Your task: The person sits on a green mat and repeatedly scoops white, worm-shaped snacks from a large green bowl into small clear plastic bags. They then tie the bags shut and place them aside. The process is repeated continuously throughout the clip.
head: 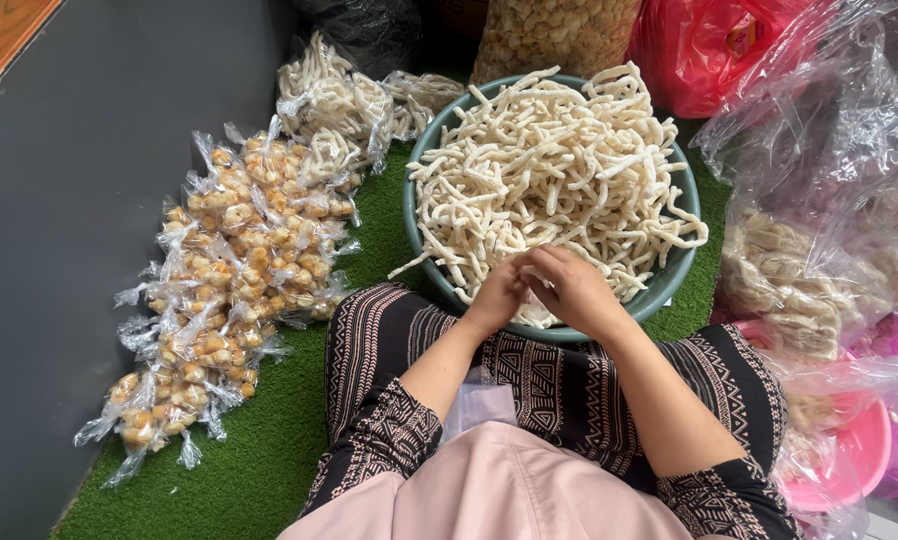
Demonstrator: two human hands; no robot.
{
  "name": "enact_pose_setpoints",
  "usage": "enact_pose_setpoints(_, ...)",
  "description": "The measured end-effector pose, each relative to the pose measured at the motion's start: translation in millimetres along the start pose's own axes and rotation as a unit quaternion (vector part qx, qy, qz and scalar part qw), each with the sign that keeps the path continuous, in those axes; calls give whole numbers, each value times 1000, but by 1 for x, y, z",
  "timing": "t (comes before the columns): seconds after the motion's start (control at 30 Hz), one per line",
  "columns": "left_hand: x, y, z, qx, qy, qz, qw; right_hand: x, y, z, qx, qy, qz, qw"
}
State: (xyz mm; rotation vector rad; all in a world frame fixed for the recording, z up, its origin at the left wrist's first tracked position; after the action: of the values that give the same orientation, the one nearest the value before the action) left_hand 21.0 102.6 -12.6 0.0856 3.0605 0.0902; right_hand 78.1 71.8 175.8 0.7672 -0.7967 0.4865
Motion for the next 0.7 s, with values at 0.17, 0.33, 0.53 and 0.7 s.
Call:
enact_pose_setpoints(0.17,1,-18,-56,-234,196,-74,949,-9,-5,-10,-19,-37,39,998)
enact_pose_setpoints(0.33,1,-14,-21,-39,227,-55,972,-28,-18,-12,-29,-150,73,986)
enact_pose_setpoints(0.53,6,-10,-32,-144,199,-76,966,-31,-25,-62,-247,142,-29,958)
enact_pose_setpoints(0.7,9,1,1,52,-137,-28,989,-26,-24,-68,-248,40,-26,968)
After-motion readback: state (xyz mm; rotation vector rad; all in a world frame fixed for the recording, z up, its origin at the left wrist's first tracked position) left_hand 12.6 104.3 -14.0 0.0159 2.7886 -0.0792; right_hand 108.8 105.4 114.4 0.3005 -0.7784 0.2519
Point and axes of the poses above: each hand's wrist, its own y-axis towards the middle knuckle, its own x-axis out of the back of the hand, z = x × y, the point moved 10 cm from there along y, towards the middle knuckle, and after that the axes turned 5 degrees about -z, right-handed, at the moved point
